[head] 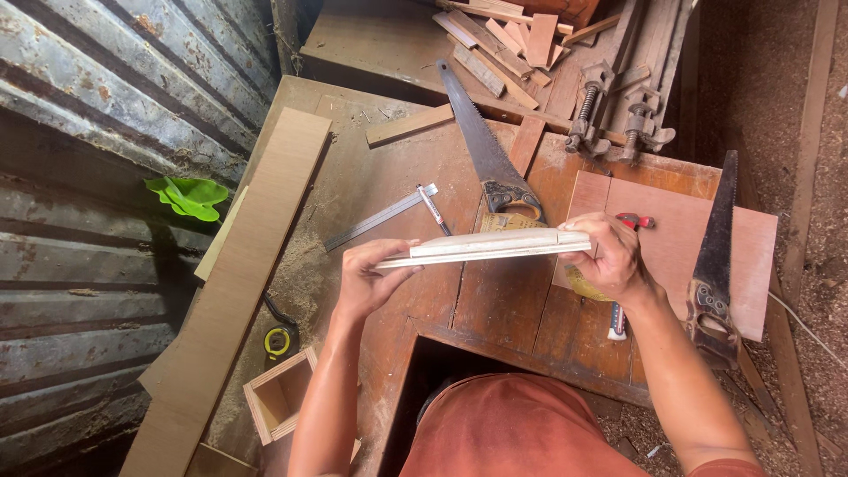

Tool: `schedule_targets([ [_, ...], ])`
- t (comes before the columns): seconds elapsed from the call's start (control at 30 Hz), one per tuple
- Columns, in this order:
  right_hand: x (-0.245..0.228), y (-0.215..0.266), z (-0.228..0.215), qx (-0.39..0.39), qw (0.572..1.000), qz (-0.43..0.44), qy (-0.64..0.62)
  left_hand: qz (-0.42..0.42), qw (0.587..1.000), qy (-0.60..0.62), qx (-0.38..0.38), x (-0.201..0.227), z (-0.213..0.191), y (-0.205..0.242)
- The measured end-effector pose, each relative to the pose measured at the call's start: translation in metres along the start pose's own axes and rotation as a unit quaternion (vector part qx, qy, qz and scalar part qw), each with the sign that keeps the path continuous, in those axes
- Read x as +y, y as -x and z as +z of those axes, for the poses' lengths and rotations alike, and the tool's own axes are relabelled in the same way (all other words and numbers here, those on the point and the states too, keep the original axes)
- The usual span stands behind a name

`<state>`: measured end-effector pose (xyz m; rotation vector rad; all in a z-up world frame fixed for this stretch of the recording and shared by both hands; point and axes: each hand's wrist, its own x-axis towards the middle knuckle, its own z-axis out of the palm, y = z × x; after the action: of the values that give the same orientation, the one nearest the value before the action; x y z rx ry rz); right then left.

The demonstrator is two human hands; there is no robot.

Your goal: The person sands a rectangular wooden plank with sandpaper, then uses a ruler and marker to draw cut lines on the plank. They pick up a hand saw and cut the plank along the marked line on a workbench.

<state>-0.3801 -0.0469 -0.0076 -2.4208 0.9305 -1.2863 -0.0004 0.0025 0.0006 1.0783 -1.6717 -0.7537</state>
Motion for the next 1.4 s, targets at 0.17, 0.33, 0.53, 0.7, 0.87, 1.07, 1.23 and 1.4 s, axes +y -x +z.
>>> schedule_targets([
  [0.17,-0.005,0.014,0.007,0.005,0.997,0.044,-0.063,-0.016,1.000,-0.016,0.003,0.010,-0.007,0.009],
  [0.33,-0.008,0.028,0.017,-0.005,0.990,0.107,-0.093,-0.079,0.997,0.021,0.014,0.006,-0.007,0.017],
  [0.53,0.006,0.033,0.022,-0.008,0.988,0.128,-0.089,-0.101,0.991,0.073,0.036,-0.008,0.005,0.020],
  [0.7,0.010,0.032,0.023,-0.013,0.985,0.137,-0.105,-0.100,0.991,0.074,0.042,-0.010,0.008,0.020],
  [0.87,0.013,0.029,0.022,-0.021,0.981,0.144,-0.130,-0.160,0.983,0.075,0.044,-0.009,0.010,0.022],
  [1.07,0.018,0.025,0.023,-0.031,0.980,0.139,-0.139,-0.152,0.981,0.105,0.049,-0.013,0.011,0.023],
  [1.23,0.016,0.021,0.021,-0.034,0.981,0.131,-0.136,-0.143,0.980,0.129,0.047,-0.020,0.013,0.024],
  [1.4,0.007,0.027,0.025,-0.031,0.973,0.158,-0.164,-0.122,0.985,0.113,0.036,-0.023,0.013,0.027],
])
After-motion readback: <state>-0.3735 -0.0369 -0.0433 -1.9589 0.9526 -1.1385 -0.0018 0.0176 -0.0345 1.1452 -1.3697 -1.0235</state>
